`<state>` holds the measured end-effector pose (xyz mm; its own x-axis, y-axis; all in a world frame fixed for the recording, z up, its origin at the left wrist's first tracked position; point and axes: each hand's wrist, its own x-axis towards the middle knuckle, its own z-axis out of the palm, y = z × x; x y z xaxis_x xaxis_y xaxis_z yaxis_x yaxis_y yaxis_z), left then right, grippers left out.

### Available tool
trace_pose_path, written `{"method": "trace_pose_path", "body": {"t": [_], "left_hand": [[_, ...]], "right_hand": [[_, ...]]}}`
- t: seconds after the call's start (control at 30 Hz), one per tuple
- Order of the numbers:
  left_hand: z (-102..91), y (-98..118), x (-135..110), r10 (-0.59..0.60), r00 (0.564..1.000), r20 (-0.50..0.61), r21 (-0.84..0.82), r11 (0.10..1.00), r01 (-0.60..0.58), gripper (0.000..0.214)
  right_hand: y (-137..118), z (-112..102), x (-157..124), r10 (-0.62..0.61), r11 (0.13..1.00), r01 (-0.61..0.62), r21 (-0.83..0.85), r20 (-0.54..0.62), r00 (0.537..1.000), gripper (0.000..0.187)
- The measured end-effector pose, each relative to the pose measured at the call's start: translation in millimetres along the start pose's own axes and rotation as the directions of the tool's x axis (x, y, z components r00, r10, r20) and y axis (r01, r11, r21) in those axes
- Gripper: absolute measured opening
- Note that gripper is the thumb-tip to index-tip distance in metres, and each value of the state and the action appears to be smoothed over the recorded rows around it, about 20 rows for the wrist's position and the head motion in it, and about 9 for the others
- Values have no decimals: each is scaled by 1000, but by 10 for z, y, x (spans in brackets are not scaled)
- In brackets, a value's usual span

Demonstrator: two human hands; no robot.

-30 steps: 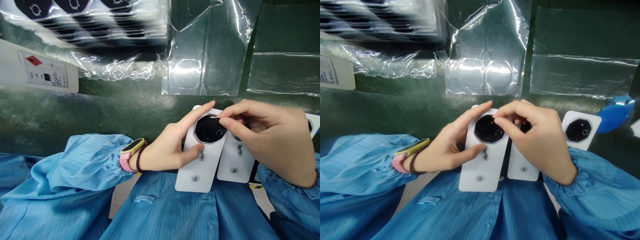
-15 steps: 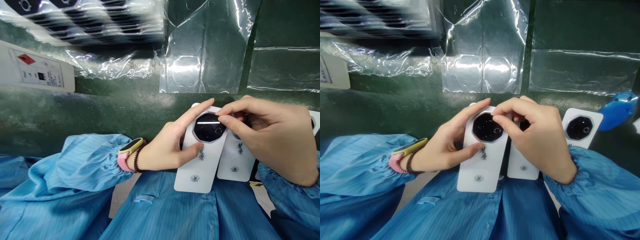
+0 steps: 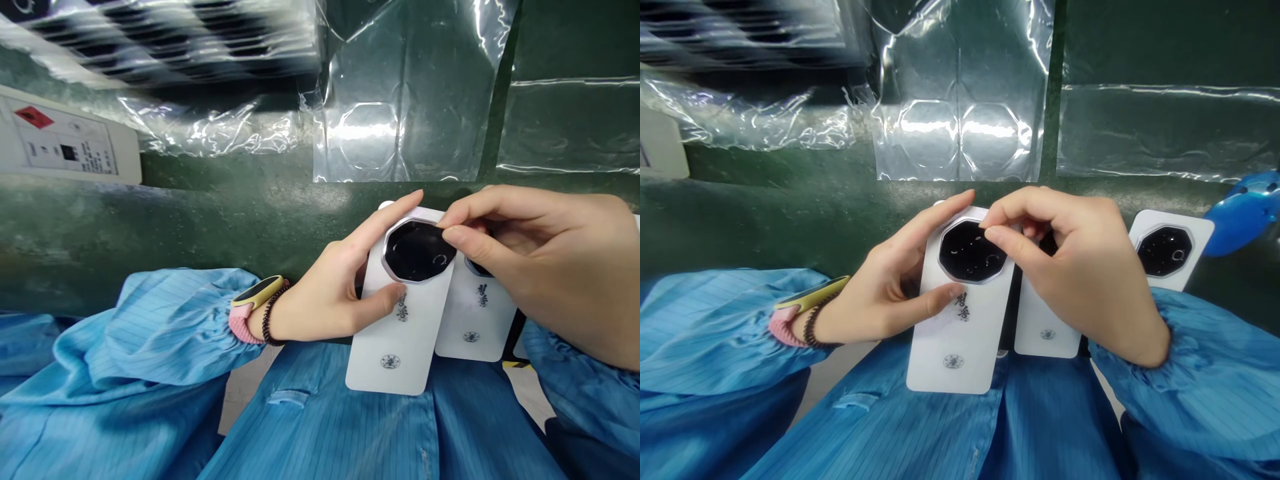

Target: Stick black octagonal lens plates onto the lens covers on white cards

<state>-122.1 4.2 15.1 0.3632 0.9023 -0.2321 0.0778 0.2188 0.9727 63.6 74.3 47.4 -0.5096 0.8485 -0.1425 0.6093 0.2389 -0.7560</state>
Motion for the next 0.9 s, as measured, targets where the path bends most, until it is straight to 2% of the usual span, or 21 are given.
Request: {"method": "trace_pose_path", "body": {"t": [0.1, 0.2, 0.33, 0.9], "left_hand": [[2, 2, -4, -6, 1000, 5, -5, 1000, 6, 73], [1, 3, -8, -3, 1000, 2, 1, 1000, 3, 74], [4, -2, -11, -11, 1000, -6, -2, 1000, 11, 74], [8, -9, -9, -4, 1000, 2, -23, 1000, 4, 77]], "right_hand": [[9, -21, 3, 13, 1000, -13, 14, 21, 1000, 13], [6, -6, -2, 21, 1000, -21, 9, -4, 1000, 14], [-6, 39, -12, -4, 1000, 3, -16, -35, 999, 14], [-4, 64, -14, -42, 998, 41, -46, -37, 998, 12]]}}
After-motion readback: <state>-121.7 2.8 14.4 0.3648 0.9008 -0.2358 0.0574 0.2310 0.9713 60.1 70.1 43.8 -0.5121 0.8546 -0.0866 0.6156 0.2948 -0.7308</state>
